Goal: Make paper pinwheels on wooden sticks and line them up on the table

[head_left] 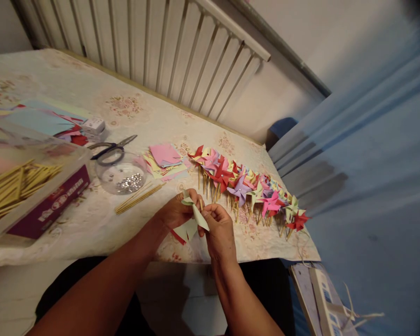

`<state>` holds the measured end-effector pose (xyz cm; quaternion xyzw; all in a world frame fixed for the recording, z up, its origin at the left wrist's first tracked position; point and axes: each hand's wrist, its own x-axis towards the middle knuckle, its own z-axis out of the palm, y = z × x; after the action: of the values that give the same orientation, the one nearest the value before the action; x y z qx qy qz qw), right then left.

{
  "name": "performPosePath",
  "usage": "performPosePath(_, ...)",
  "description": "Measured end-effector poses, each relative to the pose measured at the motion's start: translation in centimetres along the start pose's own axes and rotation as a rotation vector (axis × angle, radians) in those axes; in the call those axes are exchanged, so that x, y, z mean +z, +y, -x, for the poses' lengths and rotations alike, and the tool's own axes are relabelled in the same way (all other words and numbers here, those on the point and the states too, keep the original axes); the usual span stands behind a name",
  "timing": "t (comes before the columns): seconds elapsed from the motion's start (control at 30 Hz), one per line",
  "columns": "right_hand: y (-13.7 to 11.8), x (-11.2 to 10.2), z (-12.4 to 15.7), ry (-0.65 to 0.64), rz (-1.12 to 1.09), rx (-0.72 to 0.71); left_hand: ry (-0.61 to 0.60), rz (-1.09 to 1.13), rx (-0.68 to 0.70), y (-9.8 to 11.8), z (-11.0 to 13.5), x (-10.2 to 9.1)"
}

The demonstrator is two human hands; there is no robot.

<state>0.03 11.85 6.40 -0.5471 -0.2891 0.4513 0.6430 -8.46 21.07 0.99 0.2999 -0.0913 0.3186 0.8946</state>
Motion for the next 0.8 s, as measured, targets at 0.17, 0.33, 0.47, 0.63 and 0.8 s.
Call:
performPosePath(0.17, 0.1, -0.1, 0.1, 0.012, 0.013, 0.02, 0.004, 0.004, 0.012, -0.1, 0.0, -0.2)
performPosePath(0.33, 0.0, 0.0, 0.1, -0.005, 0.016, 0.023, -0.006, -0.006, 0.023, -0.3, 0.0, -0.8)
performPosePath(0.47, 0.1, -0.1, 0.1, -0.002, 0.018, 0.019, -0.004, -0.016, 0.026, -0.4, 0.0, -1.0)
performPosePath(0.63, 0.3, -0.2, 0.1, -0.011, 0.021, 0.012, -0.005, 0.01, 0.019, -0.5, 0.1, -1.1)
performPosePath(0.8, 0.4, -0.2, 0.0, -0.013, 0.004, 0.006, -0.007, 0.026, 0.022, -0.5, 0.1, -0.9)
